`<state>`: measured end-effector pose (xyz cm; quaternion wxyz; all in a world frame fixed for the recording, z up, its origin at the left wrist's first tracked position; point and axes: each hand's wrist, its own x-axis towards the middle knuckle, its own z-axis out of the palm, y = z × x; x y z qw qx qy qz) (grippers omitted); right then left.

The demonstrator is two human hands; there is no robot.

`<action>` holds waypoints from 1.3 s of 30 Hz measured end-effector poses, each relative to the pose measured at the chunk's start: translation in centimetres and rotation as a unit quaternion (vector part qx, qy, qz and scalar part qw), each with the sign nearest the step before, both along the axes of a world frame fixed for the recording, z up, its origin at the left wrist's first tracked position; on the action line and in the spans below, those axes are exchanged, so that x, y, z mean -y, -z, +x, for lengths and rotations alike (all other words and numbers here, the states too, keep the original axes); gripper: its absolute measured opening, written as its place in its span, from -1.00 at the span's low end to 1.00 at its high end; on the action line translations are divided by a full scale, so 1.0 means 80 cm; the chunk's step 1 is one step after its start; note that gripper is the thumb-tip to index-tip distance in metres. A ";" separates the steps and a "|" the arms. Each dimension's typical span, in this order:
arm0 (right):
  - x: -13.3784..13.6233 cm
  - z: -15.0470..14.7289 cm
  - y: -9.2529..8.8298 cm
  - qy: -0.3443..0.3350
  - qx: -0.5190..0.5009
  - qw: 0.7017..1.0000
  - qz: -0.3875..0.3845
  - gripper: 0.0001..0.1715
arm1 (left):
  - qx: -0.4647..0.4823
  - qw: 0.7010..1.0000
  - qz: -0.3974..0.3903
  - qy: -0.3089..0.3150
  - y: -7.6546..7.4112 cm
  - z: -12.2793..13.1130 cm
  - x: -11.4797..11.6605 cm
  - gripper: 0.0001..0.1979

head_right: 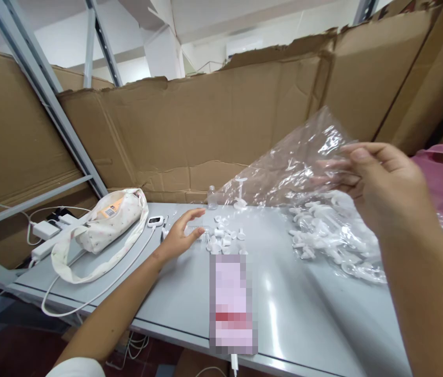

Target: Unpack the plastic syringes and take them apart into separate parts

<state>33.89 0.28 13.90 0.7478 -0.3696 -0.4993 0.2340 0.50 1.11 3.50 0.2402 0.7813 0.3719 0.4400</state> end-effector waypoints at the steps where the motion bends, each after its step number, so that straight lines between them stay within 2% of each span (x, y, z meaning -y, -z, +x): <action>1: 0.000 -0.003 0.002 -0.011 -0.008 1.000 -0.019 -0.73 | 0.052 0.998 -0.038 0.027 -0.001 0.003 0.002 -0.51; 4: -0.002 -0.020 0.018 -0.061 0.003 0.993 -0.103 -0.57 | 0.174 0.969 -0.146 0.094 -0.004 0.011 0.006 -0.34; 8: -0.003 -0.057 0.052 -0.165 0.048 0.963 -0.207 -0.49 | 0.224 0.942 -0.225 0.110 -0.005 0.015 0.007 -0.25; 12: 0.002 -0.095 0.087 -0.281 0.078 0.918 -0.267 -0.55 | 0.222 0.921 -0.293 0.130 -0.002 0.019 0.009 -0.28; 16: 0.011 -0.118 0.107 -0.344 0.123 0.887 -0.284 -0.59 | 0.217 0.921 -0.316 0.073 0.004 0.028 0.011 -0.46; 20: 0.009 -0.116 0.113 -0.295 0.184 0.897 -0.272 -0.59 | 0.215 0.941 -0.261 0.007 0.008 0.033 0.011 -0.64; 22: 0.006 -0.110 0.115 -0.277 0.198 0.900 -0.271 -0.59 | 0.216 0.947 -0.237 -0.002 0.008 0.032 0.011 -0.69; 25: 0.005 -0.104 0.115 -0.285 0.184 0.902 -0.266 -0.58 | 0.211 0.952 -0.223 -0.009 0.008 0.030 0.012 -0.72; 30: 0.009 -0.108 0.116 -0.271 0.167 0.915 -0.246 -0.56 | 0.212 0.958 -0.193 -0.027 0.005 0.029 0.014 -0.73; 33: 0.006 -0.105 0.120 -0.249 0.132 0.930 -0.238 -0.56 | 0.212 0.955 -0.209 0.007 0.003 0.028 0.017 -0.65; 36: 0.000 -0.095 0.124 -0.203 0.079 0.950 -0.223 -0.60 | 0.135 0.941 -0.295 0.096 0.004 0.027 0.020 -0.51; 39: -0.003 -0.085 0.125 -0.203 0.002 0.957 -0.206 -0.54 | 0.073 0.939 -0.315 0.117 0.007 0.029 0.020 -0.63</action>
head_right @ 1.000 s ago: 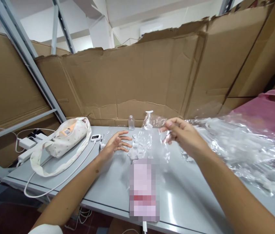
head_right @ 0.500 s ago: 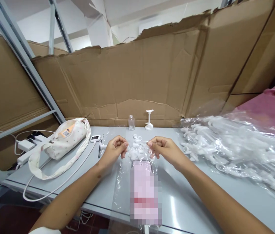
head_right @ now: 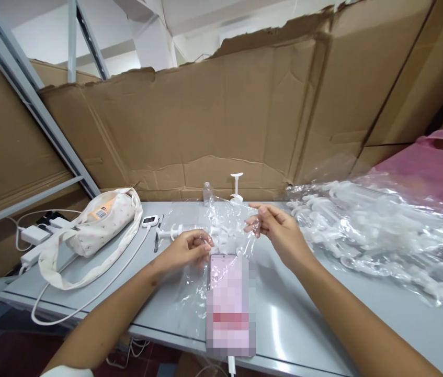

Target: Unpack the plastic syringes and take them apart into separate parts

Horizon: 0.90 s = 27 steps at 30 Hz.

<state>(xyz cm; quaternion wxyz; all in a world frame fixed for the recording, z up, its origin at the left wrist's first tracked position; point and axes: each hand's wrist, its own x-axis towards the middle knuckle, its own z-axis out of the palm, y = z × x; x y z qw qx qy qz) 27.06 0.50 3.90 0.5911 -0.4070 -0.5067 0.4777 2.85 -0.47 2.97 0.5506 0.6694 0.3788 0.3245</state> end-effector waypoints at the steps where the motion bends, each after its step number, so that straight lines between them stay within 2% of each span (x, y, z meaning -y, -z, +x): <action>1: 0.001 0.001 -0.001 -0.015 -0.022 1.000 -0.005 -0.48 | 0.003 1.000 0.010 -0.016 0.001 0.001 -0.001 -0.67; 4: 0.008 -0.002 -0.004 -0.101 0.000 0.994 -0.040 -0.39 | 0.041 0.995 0.033 -0.089 0.002 0.002 -0.005 -0.69; 6: 0.014 -0.008 -0.005 -0.155 0.089 0.982 -0.055 -0.49 | 0.060 0.990 0.039 -0.125 0.001 0.000 -0.007 -0.67; 8: 0.018 -0.014 -0.005 -0.165 0.162 0.971 -0.054 -0.58 | 0.069 0.986 0.044 -0.144 -0.002 -0.002 -0.008 -0.64; 11: 0.016 -0.016 -0.001 -0.114 0.181 0.976 -0.029 -0.56 | 0.072 0.985 0.057 -0.149 -0.007 -0.004 -0.006 -0.59; 14: 0.011 -0.011 0.004 -0.053 0.170 0.984 -0.004 -0.58 | 0.039 0.993 0.027 -0.105 -0.008 -0.003 -0.003 -0.54; 17: 0.008 -0.008 0.007 0.026 0.165 0.986 0.026 -0.62 | -0.003 0.998 0.009 -0.064 -0.003 -0.001 -0.004 -0.64; 20: 0.010 -0.008 0.007 0.063 0.160 0.984 0.045 -0.65 | 0.017 0.995 0.036 -0.091 0.003 -0.001 -0.009 -0.71; 23: 0.012 -0.010 0.006 0.008 0.145 0.989 0.033 -0.57 | 0.052 0.990 0.048 -0.119 0.004 -0.003 -0.014 -0.69; 27: 0.013 -0.013 0.009 -0.140 0.172 0.975 -0.027 -0.35 | 0.089 0.985 0.058 -0.139 0.000 -0.003 -0.012 -0.60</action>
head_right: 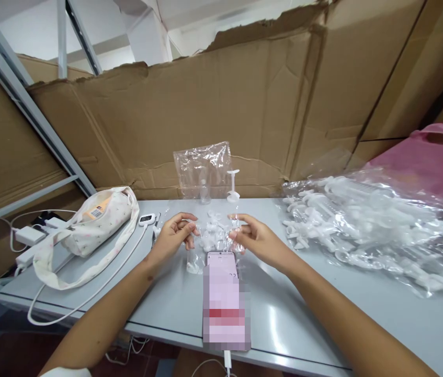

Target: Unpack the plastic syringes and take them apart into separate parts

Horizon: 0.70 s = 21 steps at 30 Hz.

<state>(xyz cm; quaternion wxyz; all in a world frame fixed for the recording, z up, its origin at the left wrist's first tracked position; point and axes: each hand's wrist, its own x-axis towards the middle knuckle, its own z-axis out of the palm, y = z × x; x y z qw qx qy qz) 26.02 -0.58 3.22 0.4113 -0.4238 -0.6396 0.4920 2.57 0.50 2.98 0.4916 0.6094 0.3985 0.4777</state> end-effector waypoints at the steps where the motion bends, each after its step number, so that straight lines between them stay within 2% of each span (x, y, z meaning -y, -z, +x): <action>1: 0.000 -0.001 0.001 -0.021 0.008 1.000 -0.014 -0.35 | 0.010 1.000 0.006 -0.004 -0.001 0.000 0.001 -0.56; 3: -0.001 -0.001 0.003 -0.028 0.005 0.999 -0.020 -0.38 | 0.029 0.999 0.028 -0.005 -0.003 -0.001 0.004 -0.49; 5: -0.002 -0.001 0.003 -0.001 -0.011 1.000 -0.007 -0.42 | 0.028 0.998 0.055 0.021 -0.003 -0.004 0.007 -0.50; 10: -0.001 -0.001 -0.003 0.027 -0.036 0.999 0.022 -0.44 | -0.059 0.978 0.066 0.189 0.000 -0.007 0.010 -0.64; 12: 0.002 -0.002 -0.004 0.014 -0.038 0.999 0.021 -0.43 | -0.076 0.972 0.063 0.211 0.001 -0.003 0.011 -0.68; 16: 0.003 -0.002 0.003 -0.038 -0.102 0.994 0.001 -0.34 | -0.060 0.985 0.036 0.158 0.001 0.005 0.014 -0.74; 19: 0.002 -0.002 0.011 -0.131 -0.165 0.977 -0.017 -0.07 | -0.041 0.993 0.018 0.111 0.000 0.006 0.015 -0.66; 21: 0.002 -0.005 0.016 -0.161 -0.167 0.972 -0.025 0.12 | -0.025 0.995 0.010 0.100 0.000 0.005 0.015 -0.62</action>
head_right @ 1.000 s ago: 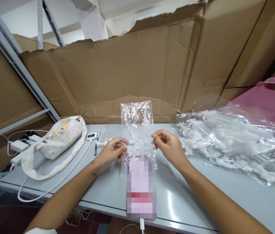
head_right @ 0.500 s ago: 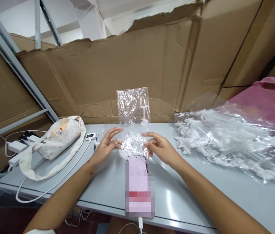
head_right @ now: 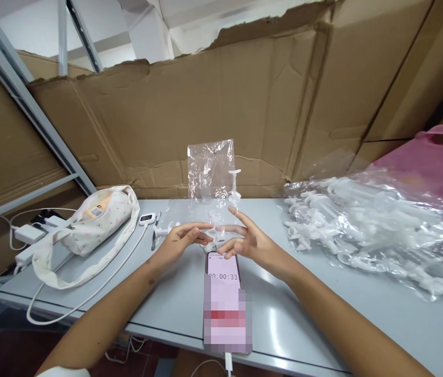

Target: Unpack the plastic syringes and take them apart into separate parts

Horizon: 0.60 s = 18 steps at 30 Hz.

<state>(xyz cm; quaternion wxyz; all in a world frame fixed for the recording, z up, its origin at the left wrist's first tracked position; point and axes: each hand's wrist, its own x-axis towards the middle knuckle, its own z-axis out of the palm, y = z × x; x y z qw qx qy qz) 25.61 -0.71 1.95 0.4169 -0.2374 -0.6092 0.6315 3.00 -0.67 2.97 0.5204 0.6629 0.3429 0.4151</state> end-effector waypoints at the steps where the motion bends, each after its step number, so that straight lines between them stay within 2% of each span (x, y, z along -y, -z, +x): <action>1: 0.000 -0.003 0.002 0.009 0.009 1.000 -0.008 0.15 | 0.010 1.000 -0.002 -0.005 0.000 0.000 0.000 -0.61; 4: 0.002 -0.013 0.005 0.084 0.031 0.995 -0.049 -0.01 | 0.033 0.999 -0.006 -0.026 0.002 0.004 0.000 -0.56; 8: 0.001 -0.022 0.006 0.144 0.020 0.985 -0.089 -0.21 | 0.068 0.996 -0.033 -0.049 0.004 0.010 -0.001 -0.34; 10: -0.001 -0.024 0.006 0.148 0.024 0.984 -0.092 -0.21 | 0.079 0.994 -0.037 -0.060 0.004 0.011 -0.003 -0.28; 13: -0.001 -0.025 0.004 0.142 0.039 0.986 -0.077 -0.13 | 0.080 0.993 -0.030 -0.076 0.001 0.009 -0.005 -0.30; 18: 0.006 -0.023 -0.004 0.104 0.052 0.993 -0.029 0.04 | 0.037 0.997 -0.007 -0.066 -0.004 0.003 -0.001 -0.52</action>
